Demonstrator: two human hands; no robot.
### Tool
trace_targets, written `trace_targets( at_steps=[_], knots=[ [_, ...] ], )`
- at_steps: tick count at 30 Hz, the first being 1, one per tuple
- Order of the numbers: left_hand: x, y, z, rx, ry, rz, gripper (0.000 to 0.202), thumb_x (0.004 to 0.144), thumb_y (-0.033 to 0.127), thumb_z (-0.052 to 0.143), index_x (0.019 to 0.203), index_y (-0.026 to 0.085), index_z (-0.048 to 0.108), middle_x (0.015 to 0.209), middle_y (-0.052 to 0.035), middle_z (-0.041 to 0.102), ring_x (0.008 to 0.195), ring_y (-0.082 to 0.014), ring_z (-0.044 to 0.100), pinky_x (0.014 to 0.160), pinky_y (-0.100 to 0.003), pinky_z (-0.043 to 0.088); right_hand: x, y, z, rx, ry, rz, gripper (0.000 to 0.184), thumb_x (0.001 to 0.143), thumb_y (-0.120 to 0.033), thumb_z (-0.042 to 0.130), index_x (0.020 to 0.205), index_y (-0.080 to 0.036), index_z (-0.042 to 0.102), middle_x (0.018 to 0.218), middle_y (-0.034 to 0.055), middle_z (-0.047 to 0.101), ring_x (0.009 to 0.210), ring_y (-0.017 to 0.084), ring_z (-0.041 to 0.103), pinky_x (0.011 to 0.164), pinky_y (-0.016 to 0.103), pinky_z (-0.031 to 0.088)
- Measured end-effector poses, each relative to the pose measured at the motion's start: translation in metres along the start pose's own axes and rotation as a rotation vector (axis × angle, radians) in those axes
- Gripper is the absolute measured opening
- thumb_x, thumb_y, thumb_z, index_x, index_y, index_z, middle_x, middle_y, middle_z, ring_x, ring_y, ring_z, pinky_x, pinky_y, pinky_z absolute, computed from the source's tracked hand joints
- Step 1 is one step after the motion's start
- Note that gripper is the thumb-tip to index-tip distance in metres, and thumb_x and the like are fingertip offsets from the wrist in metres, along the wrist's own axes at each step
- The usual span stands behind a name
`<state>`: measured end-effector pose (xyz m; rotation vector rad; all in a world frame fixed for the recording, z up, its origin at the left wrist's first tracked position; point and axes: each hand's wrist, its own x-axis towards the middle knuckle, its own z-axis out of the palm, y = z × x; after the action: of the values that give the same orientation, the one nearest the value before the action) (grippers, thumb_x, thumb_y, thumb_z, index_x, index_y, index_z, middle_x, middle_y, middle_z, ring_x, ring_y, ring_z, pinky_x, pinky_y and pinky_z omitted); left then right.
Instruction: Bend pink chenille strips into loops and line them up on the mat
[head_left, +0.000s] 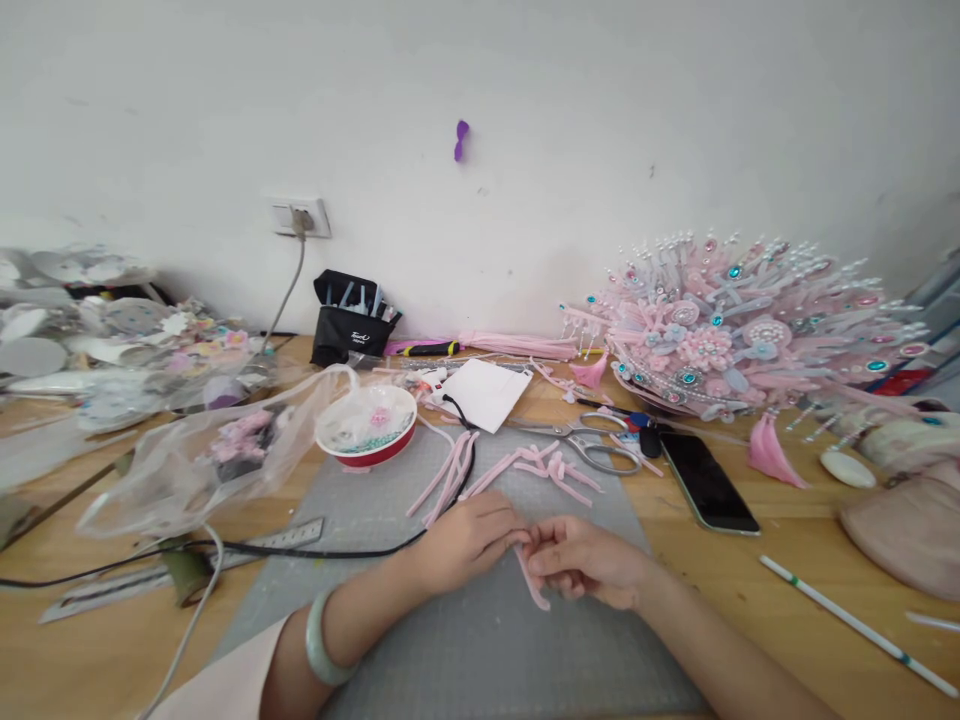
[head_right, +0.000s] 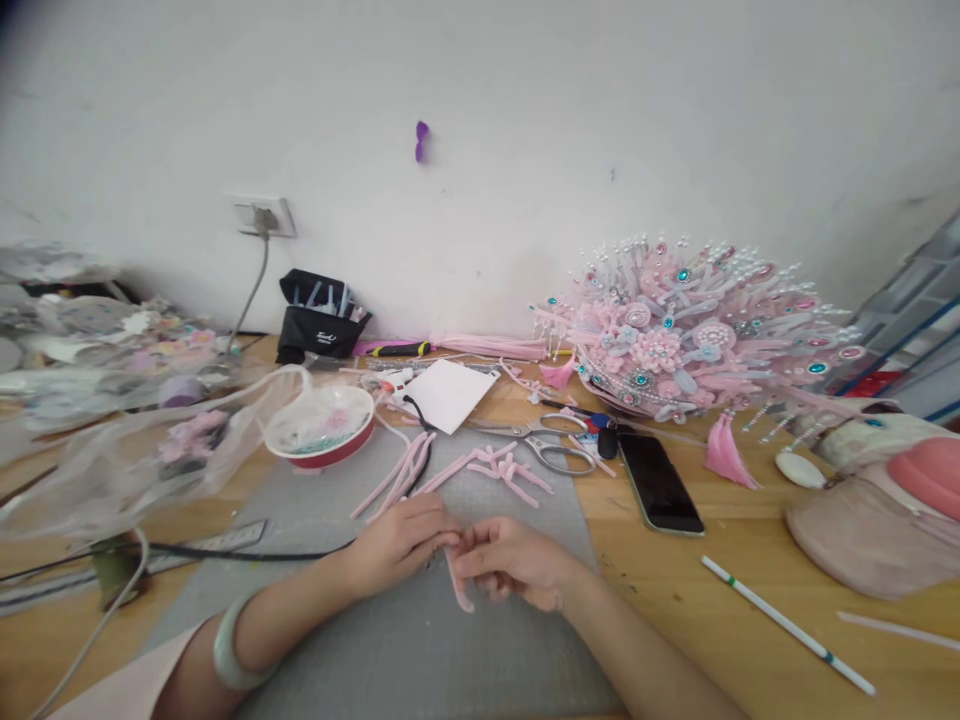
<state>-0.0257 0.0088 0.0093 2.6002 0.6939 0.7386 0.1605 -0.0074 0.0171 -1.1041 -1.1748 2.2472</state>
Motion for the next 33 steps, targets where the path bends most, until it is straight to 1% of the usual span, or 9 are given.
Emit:
trace_targets(
  at_steps=[3, 9, 12, 14, 17, 19, 22, 28, 33],
  knots=[
    [0.000, -0.001, 0.000, -0.055, 0.002, 0.003, 0.027, 0.088, 0.025, 0.035, 0.092, 0.020, 0.061, 0.075, -0.0057, 0.063, 0.073, -0.0163, 0.053, 0.067, -0.024, 0.038, 0.002, 0.001, 0.001, -0.041, 0.043, 0.006, 0.022, 0.061, -0.022, 0.069, 0.076, -0.015, 0.056, 0.051, -0.0075, 0.047, 0.036, 0.000, 0.033, 0.033, 0.014, 0.020],
    [0.001, 0.000, 0.001, -0.058, -0.020, -0.017, 0.027, 0.088, 0.025, 0.035, 0.091, 0.018, 0.061, 0.076, -0.0061, 0.062, 0.074, -0.0161, 0.052, 0.068, -0.024, 0.038, 0.004, 0.002, 0.003, -0.168, 0.070, 0.025, 0.017, 0.061, -0.026, 0.068, 0.067, -0.012, 0.060, 0.049, -0.0057, 0.049, 0.037, 0.001, 0.037, 0.033, 0.015, 0.022],
    [0.001, 0.002, 0.001, -0.042, 0.069, -0.049, 0.024, 0.086, 0.025, 0.039, 0.093, 0.018, 0.060, 0.083, -0.0071, 0.062, 0.083, -0.0175, 0.051, 0.078, -0.029, 0.036, 0.003, 0.001, 0.004, -0.137, 0.078, -0.039, 0.016, 0.064, -0.026, 0.066, 0.068, -0.011, 0.060, 0.057, -0.0027, 0.055, 0.039, 0.001, 0.038, 0.033, 0.014, 0.023],
    [0.001, 0.003, 0.000, -0.017, 0.133, -0.065, 0.022, 0.085, 0.025, 0.041, 0.096, 0.020, 0.060, 0.092, -0.0075, 0.061, 0.094, -0.0196, 0.049, 0.090, -0.035, 0.029, 0.003, 0.001, 0.004, -0.085, 0.078, -0.113, 0.017, 0.067, -0.027, 0.063, 0.072, -0.011, 0.061, 0.065, -0.0003, 0.060, 0.039, 0.001, 0.039, 0.034, 0.014, 0.023],
    [0.000, 0.005, -0.001, 0.000, 0.117, -0.088, 0.026, 0.081, 0.031, 0.047, 0.105, 0.023, 0.056, 0.108, -0.0075, 0.059, 0.110, -0.0233, 0.042, 0.100, -0.043, 0.015, 0.005, 0.001, 0.002, -0.013, 0.128, -0.180, 0.019, 0.068, -0.030, 0.064, 0.075, -0.012, 0.061, 0.057, -0.0027, 0.057, 0.037, 0.001, 0.037, 0.033, 0.015, 0.020],
    [0.001, 0.006, 0.000, 0.000, 0.074, -0.118, 0.038, 0.077, 0.039, 0.053, 0.112, 0.024, 0.051, 0.117, -0.0086, 0.055, 0.116, -0.0261, 0.038, 0.100, -0.046, 0.010, 0.006, 0.002, 0.001, 0.015, 0.164, -0.211, 0.019, 0.068, -0.030, 0.064, 0.076, -0.013, 0.062, 0.058, -0.0025, 0.057, 0.036, 0.001, 0.037, 0.034, 0.016, 0.019],
    [0.001, 0.007, 0.003, 0.000, 0.049, -0.151, 0.047, 0.073, 0.042, 0.057, 0.116, 0.026, 0.048, 0.122, -0.0094, 0.051, 0.118, -0.0281, 0.035, 0.100, -0.049, 0.006, 0.008, 0.005, 0.002, 0.057, 0.178, -0.252, 0.017, 0.069, -0.029, 0.064, 0.077, -0.015, 0.063, 0.072, 0.0010, 0.063, 0.038, 0.000, 0.038, 0.035, 0.016, 0.019],
    [0.003, 0.008, 0.007, 0.018, 0.085, -0.206, 0.041, 0.072, 0.030, 0.059, 0.112, 0.025, 0.051, 0.120, -0.0082, 0.053, 0.117, -0.0274, 0.037, 0.101, -0.049, 0.006, 0.011, 0.007, 0.003, 0.141, 0.165, -0.229, 0.018, 0.067, -0.028, 0.066, 0.077, -0.015, 0.061, 0.074, 0.0011, 0.064, 0.036, 0.000, 0.037, 0.035, 0.017, 0.017],
    [0.003, 0.009, 0.008, 0.052, 0.107, -0.203, 0.039, 0.072, 0.024, 0.056, 0.110, 0.025, 0.052, 0.119, -0.0068, 0.054, 0.116, -0.0272, 0.037, 0.101, -0.049, 0.006, 0.010, 0.006, 0.002, 0.156, 0.156, -0.220, 0.018, 0.066, -0.027, 0.067, 0.074, -0.014, 0.058, 0.074, 0.0015, 0.064, 0.036, 0.000, 0.036, 0.036, 0.017, 0.015]
  ],
)
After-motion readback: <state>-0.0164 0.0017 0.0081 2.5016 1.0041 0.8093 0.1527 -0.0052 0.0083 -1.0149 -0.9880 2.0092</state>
